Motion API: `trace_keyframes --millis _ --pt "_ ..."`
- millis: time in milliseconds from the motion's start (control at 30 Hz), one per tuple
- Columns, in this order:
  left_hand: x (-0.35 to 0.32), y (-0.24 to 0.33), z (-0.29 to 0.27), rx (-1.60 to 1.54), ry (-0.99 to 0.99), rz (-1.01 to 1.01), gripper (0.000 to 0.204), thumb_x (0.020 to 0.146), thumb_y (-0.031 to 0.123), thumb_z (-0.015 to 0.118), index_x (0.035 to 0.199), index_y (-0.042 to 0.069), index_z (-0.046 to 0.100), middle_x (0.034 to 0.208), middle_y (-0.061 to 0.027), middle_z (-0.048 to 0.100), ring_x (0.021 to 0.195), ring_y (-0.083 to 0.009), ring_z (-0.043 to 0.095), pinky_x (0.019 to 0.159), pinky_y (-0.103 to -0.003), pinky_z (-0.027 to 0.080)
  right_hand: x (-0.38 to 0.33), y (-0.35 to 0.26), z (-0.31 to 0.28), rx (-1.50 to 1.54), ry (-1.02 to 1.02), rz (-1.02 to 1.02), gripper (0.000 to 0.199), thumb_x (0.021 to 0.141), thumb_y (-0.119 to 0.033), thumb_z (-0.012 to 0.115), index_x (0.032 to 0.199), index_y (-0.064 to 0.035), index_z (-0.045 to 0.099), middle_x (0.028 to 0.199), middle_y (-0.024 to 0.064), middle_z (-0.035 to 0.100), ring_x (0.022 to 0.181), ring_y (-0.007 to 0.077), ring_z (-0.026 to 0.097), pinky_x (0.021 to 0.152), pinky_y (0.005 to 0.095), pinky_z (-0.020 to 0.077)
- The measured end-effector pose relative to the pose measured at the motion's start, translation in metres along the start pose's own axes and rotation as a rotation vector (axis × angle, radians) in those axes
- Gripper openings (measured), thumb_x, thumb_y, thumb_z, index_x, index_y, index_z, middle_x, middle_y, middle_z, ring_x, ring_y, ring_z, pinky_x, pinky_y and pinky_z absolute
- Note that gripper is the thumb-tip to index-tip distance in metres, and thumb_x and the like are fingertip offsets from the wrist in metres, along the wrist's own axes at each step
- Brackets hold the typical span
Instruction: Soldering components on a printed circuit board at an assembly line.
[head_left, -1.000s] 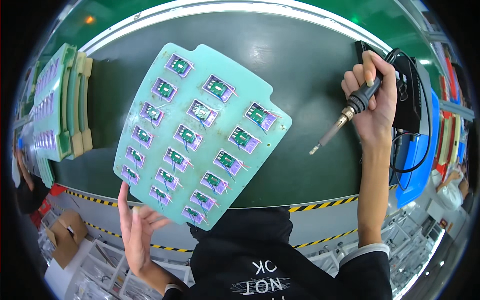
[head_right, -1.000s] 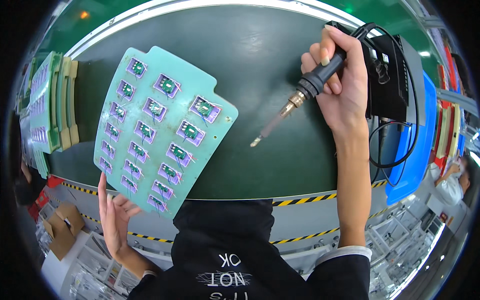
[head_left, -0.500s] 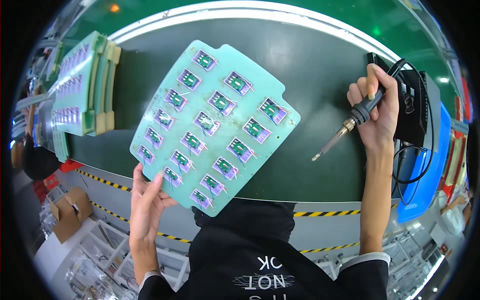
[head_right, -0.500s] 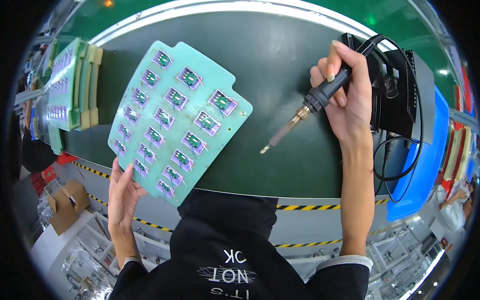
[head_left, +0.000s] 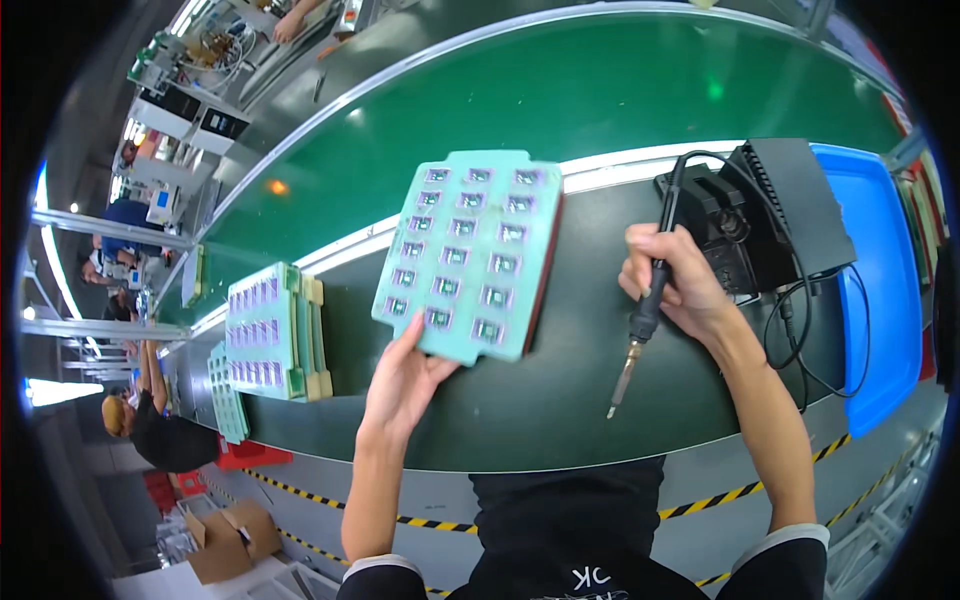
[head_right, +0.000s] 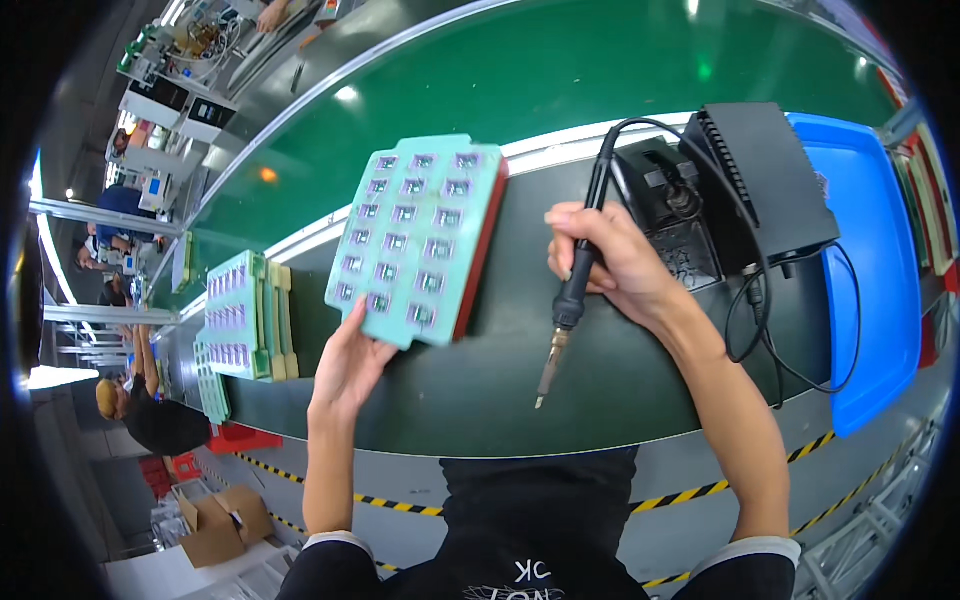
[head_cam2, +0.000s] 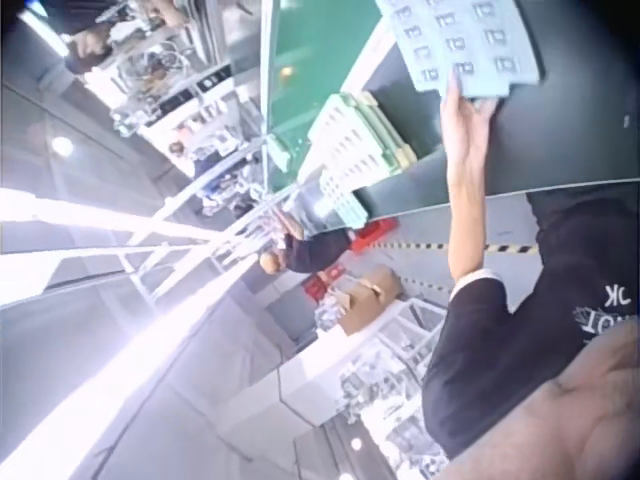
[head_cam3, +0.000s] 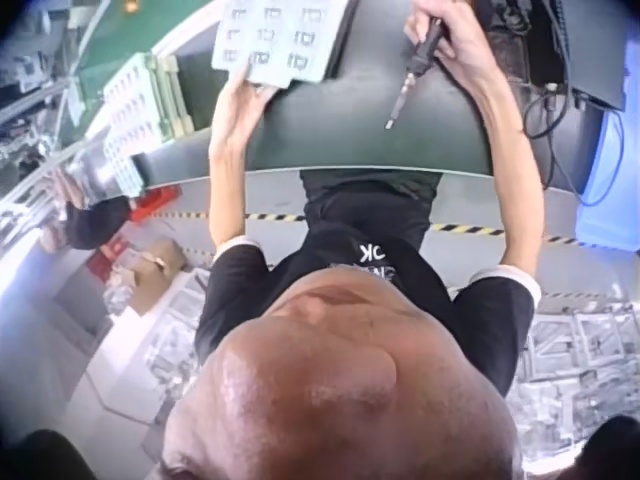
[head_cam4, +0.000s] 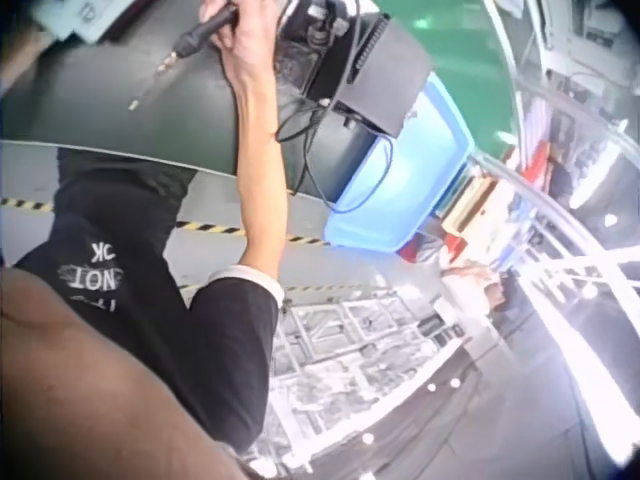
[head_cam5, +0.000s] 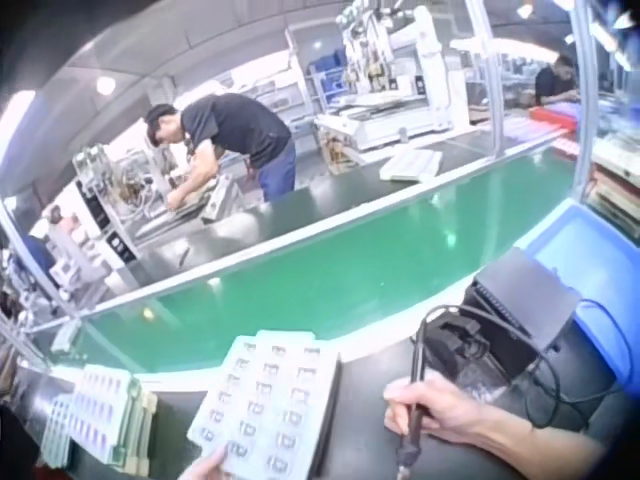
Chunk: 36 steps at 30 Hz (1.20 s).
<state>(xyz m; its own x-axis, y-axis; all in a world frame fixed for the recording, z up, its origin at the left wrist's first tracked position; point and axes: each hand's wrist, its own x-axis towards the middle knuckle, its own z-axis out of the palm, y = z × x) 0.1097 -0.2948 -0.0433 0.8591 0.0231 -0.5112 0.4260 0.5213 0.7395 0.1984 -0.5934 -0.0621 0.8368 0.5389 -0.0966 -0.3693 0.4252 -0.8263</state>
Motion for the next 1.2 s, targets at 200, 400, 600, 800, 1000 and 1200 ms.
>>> trace_keyframes --millis 200,400,600,800,1000,1200 --pt "0.093 0.026 0.037 -0.211 -0.202 0.046 0.049 0.097 0.019 0.045 0.136 -0.004 0.026 0.136 -0.0258 0.036 0.125 -0.0377 0.039 0.105 -0.042 0.040 0.008 0.003 0.008 -0.013 0.062 0.021 0.038 0.088 -0.024 0.052 0.055 -0.0058 0.049 0.043 -0.0017 0.036 0.037 0.0038 0.026 0.038 0.0203 0.0203" --pt "0.177 0.056 0.069 -0.562 -0.275 -0.233 0.045 0.099 0.016 0.036 0.134 -0.010 0.024 0.135 -0.0311 0.031 0.127 -0.0448 0.034 0.104 -0.046 0.040 0.006 0.003 0.009 0.003 0.068 0.032 0.036 0.089 -0.023 0.051 0.059 -0.0049 0.050 0.046 -0.0005 0.040 0.038 0.0036 0.027 0.037 0.0199 0.0189" --pt "0.198 0.053 0.073 -0.492 -0.257 -0.200 0.047 0.099 0.015 0.035 0.133 -0.013 0.021 0.135 -0.0335 0.031 0.126 -0.0433 0.036 0.105 -0.045 0.039 0.005 0.005 0.005 -0.010 0.036 0.034 0.035 0.090 -0.023 0.052 0.060 -0.0043 0.051 0.047 -0.0002 0.041 0.038 0.0035 0.028 0.037 0.0194 0.0198" --pt "0.198 0.051 0.066 -0.259 -0.341 -0.260 0.055 0.098 0.023 0.042 0.131 -0.016 0.021 0.129 -0.0361 0.038 0.118 -0.0423 0.047 0.100 -0.043 0.045 0.007 0.003 0.007 -0.029 0.009 0.046 0.034 0.089 -0.022 0.052 0.060 -0.0040 0.052 0.048 -0.0003 0.042 0.038 0.0033 0.028 0.037 0.0192 0.0201" --pt "0.198 0.059 0.105 -0.081 -0.210 0.192 0.047 0.097 0.020 0.045 0.128 -0.011 0.027 0.116 -0.0357 0.050 0.106 -0.0442 0.056 0.090 -0.045 0.053 0.004 0.001 0.002 -0.048 0.051 0.051 0.033 0.089 -0.022 0.052 0.061 -0.0032 0.052 0.050 0.0015 0.044 0.037 0.0026 0.027 0.037 0.0197 0.0201" --pt "0.190 0.089 0.120 -0.032 -0.129 0.382 0.034 0.095 0.006 0.036 0.117 -0.021 0.036 0.113 -0.0350 0.052 0.104 -0.0417 0.058 0.088 -0.041 0.054 0.008 0.004 0.017 -0.070 0.070 0.050 0.036 0.089 -0.022 0.051 0.059 -0.0040 0.050 0.048 0.0000 0.039 0.038 0.0036 0.029 0.038 0.0194 0.0199"
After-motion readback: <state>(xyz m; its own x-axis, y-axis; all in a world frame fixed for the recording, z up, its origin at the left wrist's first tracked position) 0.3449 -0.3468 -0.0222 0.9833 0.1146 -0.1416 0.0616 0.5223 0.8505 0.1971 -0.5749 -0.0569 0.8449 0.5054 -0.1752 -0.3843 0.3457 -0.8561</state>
